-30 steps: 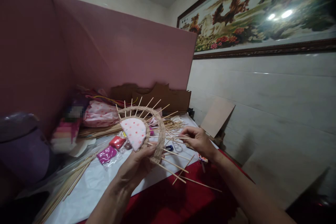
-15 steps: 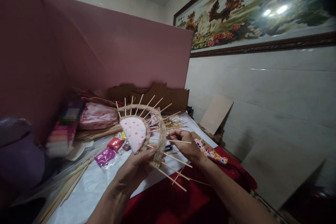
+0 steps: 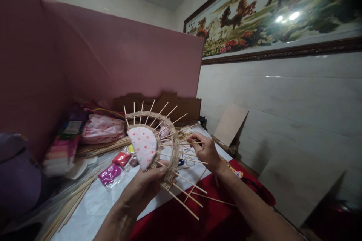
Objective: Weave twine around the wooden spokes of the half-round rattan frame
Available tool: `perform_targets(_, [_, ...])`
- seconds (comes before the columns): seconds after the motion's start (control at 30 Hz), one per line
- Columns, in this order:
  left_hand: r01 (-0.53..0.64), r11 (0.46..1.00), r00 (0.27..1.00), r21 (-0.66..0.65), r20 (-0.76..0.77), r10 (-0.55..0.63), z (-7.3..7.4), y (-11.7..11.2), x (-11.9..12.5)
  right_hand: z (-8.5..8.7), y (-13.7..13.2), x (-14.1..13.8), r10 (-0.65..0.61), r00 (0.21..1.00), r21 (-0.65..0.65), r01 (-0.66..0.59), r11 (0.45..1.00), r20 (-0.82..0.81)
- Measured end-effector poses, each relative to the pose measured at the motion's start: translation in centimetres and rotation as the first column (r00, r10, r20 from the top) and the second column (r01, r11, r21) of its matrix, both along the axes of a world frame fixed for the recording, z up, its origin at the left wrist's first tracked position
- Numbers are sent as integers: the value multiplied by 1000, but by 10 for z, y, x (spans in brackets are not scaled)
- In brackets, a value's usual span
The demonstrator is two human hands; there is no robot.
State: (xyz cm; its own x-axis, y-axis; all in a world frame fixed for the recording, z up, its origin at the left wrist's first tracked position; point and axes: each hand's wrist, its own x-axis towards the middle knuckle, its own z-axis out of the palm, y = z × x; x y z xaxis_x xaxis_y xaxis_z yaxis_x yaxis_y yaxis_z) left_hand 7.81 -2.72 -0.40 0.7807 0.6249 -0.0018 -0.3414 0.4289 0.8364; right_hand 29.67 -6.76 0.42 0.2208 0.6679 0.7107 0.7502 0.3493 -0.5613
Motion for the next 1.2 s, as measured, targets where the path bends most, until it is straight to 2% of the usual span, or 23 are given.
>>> perform_targets(0.13, [4, 1000, 1000, 0, -16, -4, -1, 2, 0, 10, -8, 12, -83, 972, 133, 55, 990, 219])
perform_targets(0.3, [18, 1000, 999, -4, -37, -18, -5, 4, -1, 23, -18, 23, -174, 865, 289, 35, 957, 470])
perform_targets(0.43, [23, 1000, 998, 3, -64, -22, -4, 5, -1, 35, -24, 30, -212, 727, 299, 10, 954, 653])
perform_targets(0.67, [64, 997, 992, 39, -109, -59, -1, 1, 0, 46, -23, 17, -257, 569, 310, 4, 951, 781])
perform_targets(0.8, [72, 997, 991, 35, -119, -68, -1, 0, -1, 49, -22, 9, -257, 567, 297, 23, 955, 782])
perform_targets(0.9, [66, 997, 990, 32, -124, -62, 1, 1, -1, 53, -23, 8, -220, 594, 220, 73, 973, 774])
perform_targets(1.1, [126, 991, 984, 53, -131, -118, 2, 0, -2, 64, -25, 10, -127, 738, 85, 94, 992, 663])
perform_targets(1.2, [149, 988, 981, 46, -132, -142, 1, 0, -3, 68, -24, 13, -119, 718, 64, 103, 993, 686])
